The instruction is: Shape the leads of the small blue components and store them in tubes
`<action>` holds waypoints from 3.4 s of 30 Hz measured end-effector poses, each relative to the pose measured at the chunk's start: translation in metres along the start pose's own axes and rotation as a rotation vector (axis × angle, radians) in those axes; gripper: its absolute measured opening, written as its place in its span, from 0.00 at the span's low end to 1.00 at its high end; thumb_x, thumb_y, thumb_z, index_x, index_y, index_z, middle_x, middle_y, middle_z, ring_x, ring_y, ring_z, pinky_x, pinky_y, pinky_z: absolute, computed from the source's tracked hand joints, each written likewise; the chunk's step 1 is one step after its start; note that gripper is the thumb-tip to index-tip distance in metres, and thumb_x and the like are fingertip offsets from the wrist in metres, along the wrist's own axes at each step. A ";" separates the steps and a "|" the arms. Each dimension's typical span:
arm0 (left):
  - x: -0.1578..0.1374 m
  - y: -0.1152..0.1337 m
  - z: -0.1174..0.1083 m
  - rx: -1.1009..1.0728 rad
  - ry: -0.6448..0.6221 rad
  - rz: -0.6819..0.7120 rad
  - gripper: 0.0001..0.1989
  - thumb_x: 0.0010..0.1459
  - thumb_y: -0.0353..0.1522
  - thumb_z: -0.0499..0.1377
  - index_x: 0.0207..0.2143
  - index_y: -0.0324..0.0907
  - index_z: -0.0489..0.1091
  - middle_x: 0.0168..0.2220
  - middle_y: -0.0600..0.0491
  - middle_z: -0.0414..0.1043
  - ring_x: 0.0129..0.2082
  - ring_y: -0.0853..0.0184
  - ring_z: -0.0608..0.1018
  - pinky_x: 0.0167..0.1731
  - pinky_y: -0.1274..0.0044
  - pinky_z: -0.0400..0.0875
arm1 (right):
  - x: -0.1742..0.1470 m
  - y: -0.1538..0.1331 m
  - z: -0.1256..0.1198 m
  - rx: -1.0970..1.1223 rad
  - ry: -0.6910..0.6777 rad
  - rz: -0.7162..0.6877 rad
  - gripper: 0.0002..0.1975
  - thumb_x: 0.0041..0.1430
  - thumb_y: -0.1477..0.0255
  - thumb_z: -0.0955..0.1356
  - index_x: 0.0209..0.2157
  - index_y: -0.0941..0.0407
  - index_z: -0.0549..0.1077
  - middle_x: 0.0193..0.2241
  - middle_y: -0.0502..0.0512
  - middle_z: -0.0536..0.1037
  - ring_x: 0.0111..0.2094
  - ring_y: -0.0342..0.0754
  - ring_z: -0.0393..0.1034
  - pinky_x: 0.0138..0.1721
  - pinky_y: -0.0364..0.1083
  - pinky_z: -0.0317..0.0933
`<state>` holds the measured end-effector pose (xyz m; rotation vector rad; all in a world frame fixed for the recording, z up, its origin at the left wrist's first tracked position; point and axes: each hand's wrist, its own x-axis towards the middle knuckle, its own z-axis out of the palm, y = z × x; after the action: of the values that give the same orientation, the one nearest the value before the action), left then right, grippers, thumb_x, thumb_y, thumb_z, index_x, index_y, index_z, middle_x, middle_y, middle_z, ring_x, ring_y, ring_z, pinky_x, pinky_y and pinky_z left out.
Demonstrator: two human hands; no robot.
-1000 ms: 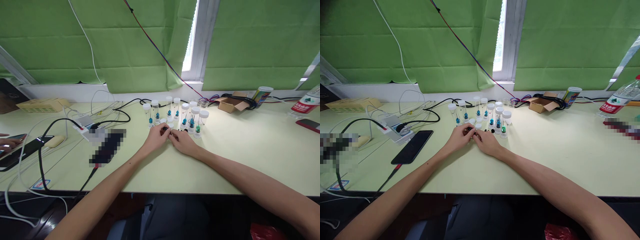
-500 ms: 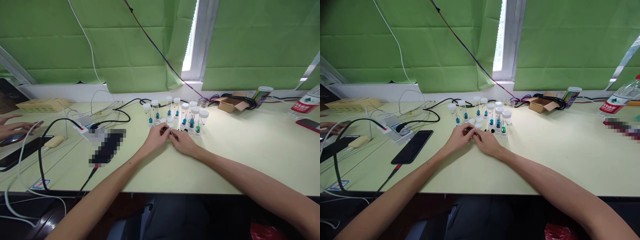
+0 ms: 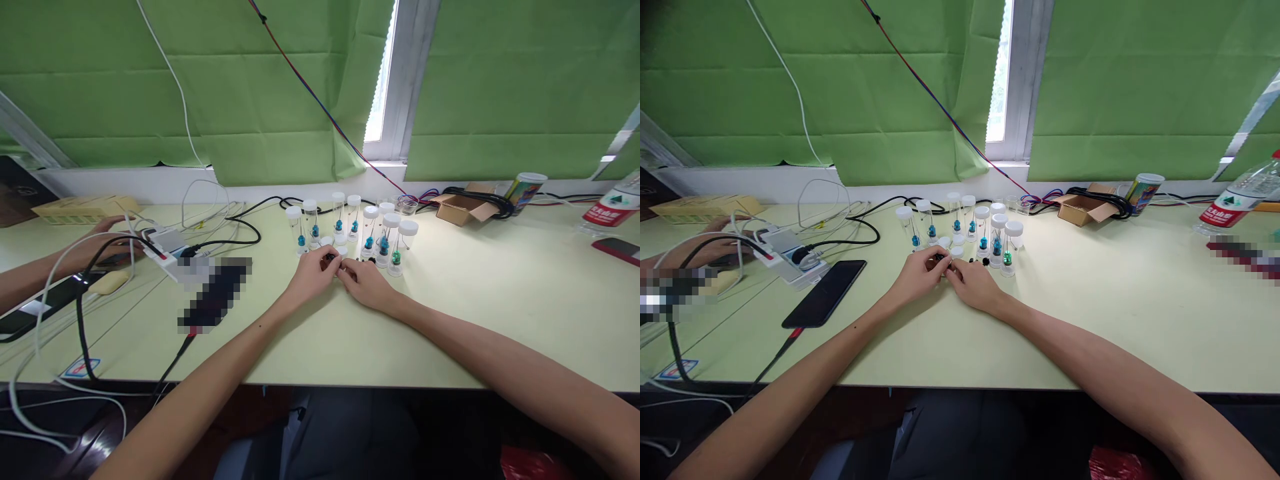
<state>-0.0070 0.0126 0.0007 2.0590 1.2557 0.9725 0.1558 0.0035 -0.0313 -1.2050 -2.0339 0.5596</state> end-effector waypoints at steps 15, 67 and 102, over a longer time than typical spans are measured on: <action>0.000 -0.003 0.000 0.042 -0.007 0.041 0.12 0.62 0.40 0.53 0.33 0.42 0.71 0.27 0.54 0.74 0.27 0.67 0.72 0.30 0.75 0.66 | 0.000 0.000 -0.001 -0.016 -0.002 -0.003 0.12 0.67 0.71 0.62 0.28 0.54 0.65 0.20 0.46 0.70 0.23 0.44 0.62 0.30 0.43 0.52; -0.001 -0.003 0.000 0.054 -0.031 0.045 0.12 0.63 0.38 0.52 0.33 0.42 0.72 0.26 0.55 0.74 0.26 0.69 0.71 0.31 0.75 0.65 | 0.000 0.000 0.000 -0.031 -0.007 -0.017 0.12 0.67 0.72 0.62 0.28 0.55 0.67 0.22 0.48 0.72 0.24 0.43 0.62 0.29 0.43 0.51; 0.003 -0.005 0.003 -0.349 -0.059 -0.047 0.15 0.64 0.43 0.55 0.30 0.42 0.68 0.21 0.57 0.65 0.20 0.71 0.69 0.23 0.77 0.64 | -0.001 -0.001 -0.001 0.020 0.017 -0.028 0.21 0.73 0.67 0.55 0.25 0.53 0.64 0.21 0.49 0.74 0.26 0.46 0.69 0.38 0.46 0.59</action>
<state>-0.0064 0.0169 -0.0035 1.7665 1.0175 1.0212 0.1561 0.0022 -0.0301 -1.1643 -2.0236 0.5534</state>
